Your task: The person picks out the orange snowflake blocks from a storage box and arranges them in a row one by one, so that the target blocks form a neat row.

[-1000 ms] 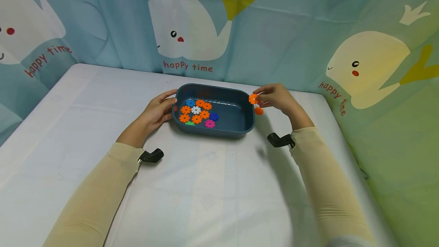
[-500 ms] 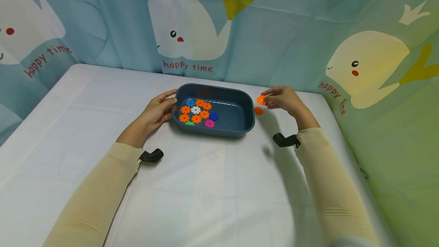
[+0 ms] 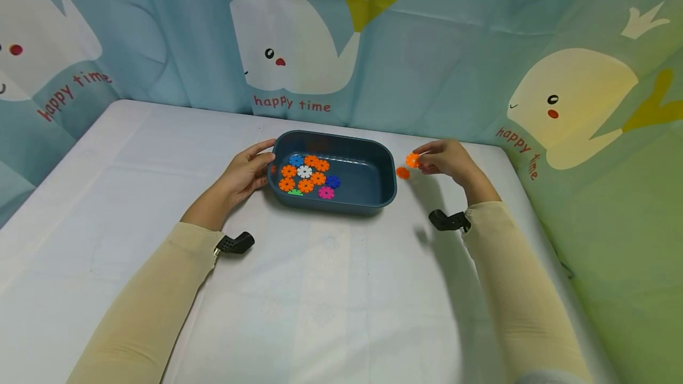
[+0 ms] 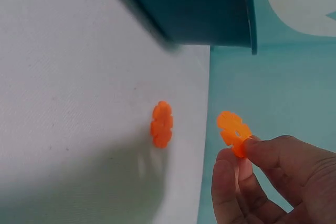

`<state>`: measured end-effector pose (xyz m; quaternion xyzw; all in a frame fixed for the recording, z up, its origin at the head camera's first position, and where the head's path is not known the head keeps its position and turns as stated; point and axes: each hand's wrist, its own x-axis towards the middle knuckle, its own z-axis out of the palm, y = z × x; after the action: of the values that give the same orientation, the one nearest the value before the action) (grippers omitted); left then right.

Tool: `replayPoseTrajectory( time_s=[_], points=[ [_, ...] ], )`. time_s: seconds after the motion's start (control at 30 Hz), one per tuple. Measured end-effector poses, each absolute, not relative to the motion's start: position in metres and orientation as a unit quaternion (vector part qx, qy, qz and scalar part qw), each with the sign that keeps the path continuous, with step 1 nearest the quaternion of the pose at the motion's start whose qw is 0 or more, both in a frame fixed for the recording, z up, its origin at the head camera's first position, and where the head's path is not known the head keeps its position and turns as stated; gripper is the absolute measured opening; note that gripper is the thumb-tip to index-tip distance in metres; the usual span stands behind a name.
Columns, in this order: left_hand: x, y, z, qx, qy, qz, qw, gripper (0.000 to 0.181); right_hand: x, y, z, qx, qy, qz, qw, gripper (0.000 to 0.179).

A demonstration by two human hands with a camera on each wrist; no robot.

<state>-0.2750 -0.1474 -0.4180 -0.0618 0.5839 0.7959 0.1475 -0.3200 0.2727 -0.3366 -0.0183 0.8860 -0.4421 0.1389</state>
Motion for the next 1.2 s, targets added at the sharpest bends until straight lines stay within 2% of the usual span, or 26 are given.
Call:
replayPoseTrajectory(
  time_s=[0.4,1.2],
  points=[
    [-0.272,-0.147,-0.416,-0.062,0.582,0.797,0.148,0.051,-0.325,0.285,-0.350,0.013,0.878,-0.451,0.161,0.040],
    [-0.274,-0.146,-0.417,-0.059,0.586,0.796,0.139,0.050,-0.325,0.294,-0.367,0.024,0.883,-0.442,0.158,0.038]
  ],
)
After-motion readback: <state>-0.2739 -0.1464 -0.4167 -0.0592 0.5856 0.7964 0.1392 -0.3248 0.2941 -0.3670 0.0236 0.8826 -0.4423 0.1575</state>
